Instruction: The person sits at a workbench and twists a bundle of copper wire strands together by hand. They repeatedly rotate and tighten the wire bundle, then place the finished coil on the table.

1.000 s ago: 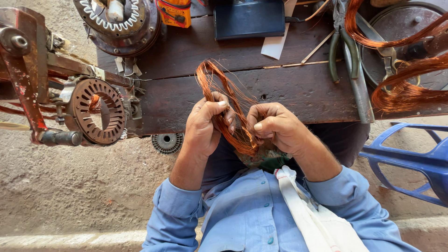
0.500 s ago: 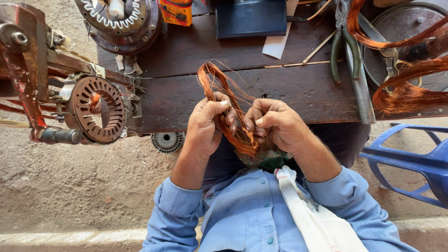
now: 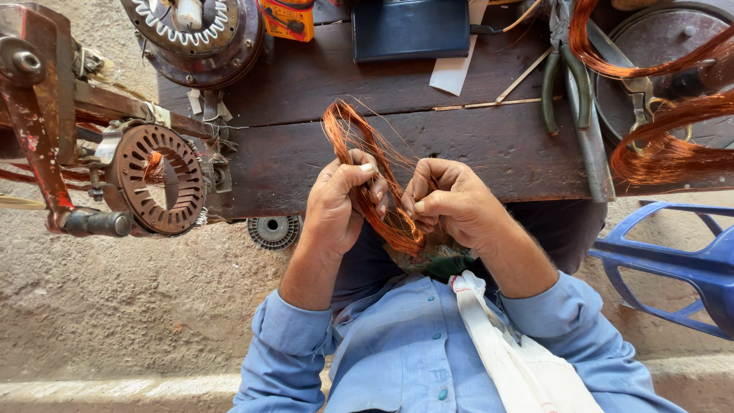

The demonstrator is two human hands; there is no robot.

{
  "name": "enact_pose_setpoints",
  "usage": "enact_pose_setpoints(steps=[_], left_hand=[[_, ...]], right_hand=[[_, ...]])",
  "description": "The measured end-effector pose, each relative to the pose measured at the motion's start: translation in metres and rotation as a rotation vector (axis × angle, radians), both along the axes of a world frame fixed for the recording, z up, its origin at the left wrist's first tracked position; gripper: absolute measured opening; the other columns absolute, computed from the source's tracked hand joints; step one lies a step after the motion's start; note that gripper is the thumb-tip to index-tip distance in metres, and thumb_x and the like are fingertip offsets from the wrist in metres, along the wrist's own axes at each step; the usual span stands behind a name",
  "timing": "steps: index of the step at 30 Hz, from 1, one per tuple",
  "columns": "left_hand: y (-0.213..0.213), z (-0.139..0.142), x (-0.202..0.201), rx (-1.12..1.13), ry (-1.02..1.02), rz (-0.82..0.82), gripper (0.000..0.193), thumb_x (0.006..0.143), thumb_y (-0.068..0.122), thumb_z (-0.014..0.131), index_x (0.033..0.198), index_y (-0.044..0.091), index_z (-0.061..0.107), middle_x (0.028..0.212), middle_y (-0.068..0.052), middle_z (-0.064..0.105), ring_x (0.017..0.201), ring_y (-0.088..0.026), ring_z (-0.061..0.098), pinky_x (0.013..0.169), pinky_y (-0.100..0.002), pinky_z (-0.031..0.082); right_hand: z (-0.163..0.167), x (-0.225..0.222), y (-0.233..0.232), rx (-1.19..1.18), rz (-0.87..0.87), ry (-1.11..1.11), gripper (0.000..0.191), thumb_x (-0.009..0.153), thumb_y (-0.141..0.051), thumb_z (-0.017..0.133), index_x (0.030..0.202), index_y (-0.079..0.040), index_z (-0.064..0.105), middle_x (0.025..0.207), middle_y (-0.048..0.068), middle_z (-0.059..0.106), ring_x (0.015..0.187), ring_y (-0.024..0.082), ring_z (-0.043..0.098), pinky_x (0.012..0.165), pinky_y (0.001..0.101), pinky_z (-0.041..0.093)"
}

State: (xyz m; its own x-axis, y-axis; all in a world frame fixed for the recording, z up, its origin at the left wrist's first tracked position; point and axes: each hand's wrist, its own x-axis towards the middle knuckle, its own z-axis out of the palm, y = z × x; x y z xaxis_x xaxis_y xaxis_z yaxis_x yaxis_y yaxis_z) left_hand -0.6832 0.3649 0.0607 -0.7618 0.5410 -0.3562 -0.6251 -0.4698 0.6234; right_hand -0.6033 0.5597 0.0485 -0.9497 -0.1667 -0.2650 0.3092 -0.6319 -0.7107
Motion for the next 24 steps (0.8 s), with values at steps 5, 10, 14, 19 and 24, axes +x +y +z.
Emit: enact_pose_setpoints(steps=[5,10,14,19,24], left_hand=[[0.0006,0.0016,-0.0011,-0.029,-0.006,0.005,0.005,0.095,0.005,0.056,0.1,0.005,0.054,0.077,-0.008,0.058,0.068,-0.017,0.061,0.057,-0.032,0.054],[-0.0004,0.0048,-0.0002,-0.041,0.014,-0.04,0.003,0.097,0.007,0.056,0.098,0.005,0.056,0.073,-0.009,0.06,0.061,-0.018,0.059,0.055,-0.031,0.053],[0.0009,0.0056,0.0002,-0.031,-0.005,-0.019,0.003,0.097,0.006,0.056,0.099,0.004,0.056,0.074,-0.009,0.061,0.064,-0.017,0.06,0.057,-0.031,0.054],[0.0019,0.006,-0.0001,-0.042,0.016,-0.029,0.004,0.098,0.007,0.056,0.1,0.004,0.057,0.073,-0.01,0.062,0.06,-0.018,0.061,0.054,-0.03,0.053],[0.002,0.006,-0.0002,-0.035,0.005,-0.035,0.004,0.098,0.007,0.057,0.101,0.004,0.057,0.073,-0.01,0.062,0.06,-0.018,0.061,0.054,-0.031,0.054]], right_hand=[[0.002,0.0008,0.0001,-0.059,0.0,-0.009,0.017,0.081,0.002,0.067,0.095,-0.002,0.058,0.079,0.013,0.065,0.061,0.014,0.057,0.053,0.0259,0.046],[0.0046,0.0015,0.0002,-0.109,-0.009,-0.022,0.024,0.082,0.0,0.069,0.104,0.001,0.059,0.08,0.014,0.066,0.062,0.012,0.057,0.055,0.0248,0.046],[0.0066,0.0019,-0.0011,-0.069,-0.011,-0.004,0.024,0.084,0.001,0.07,0.106,0.001,0.06,0.082,0.012,0.065,0.064,0.011,0.056,0.057,0.0237,0.045],[0.0078,0.0002,-0.0017,-0.03,-0.024,-0.021,0.023,0.084,0.004,0.068,0.104,-0.001,0.059,0.083,0.01,0.065,0.068,0.012,0.06,0.058,0.0249,0.047],[0.0085,-0.0018,-0.0001,-0.098,-0.011,-0.027,0.026,0.081,0.004,0.065,0.106,0.001,0.059,0.081,0.012,0.066,0.066,0.014,0.059,0.058,0.0258,0.046]])
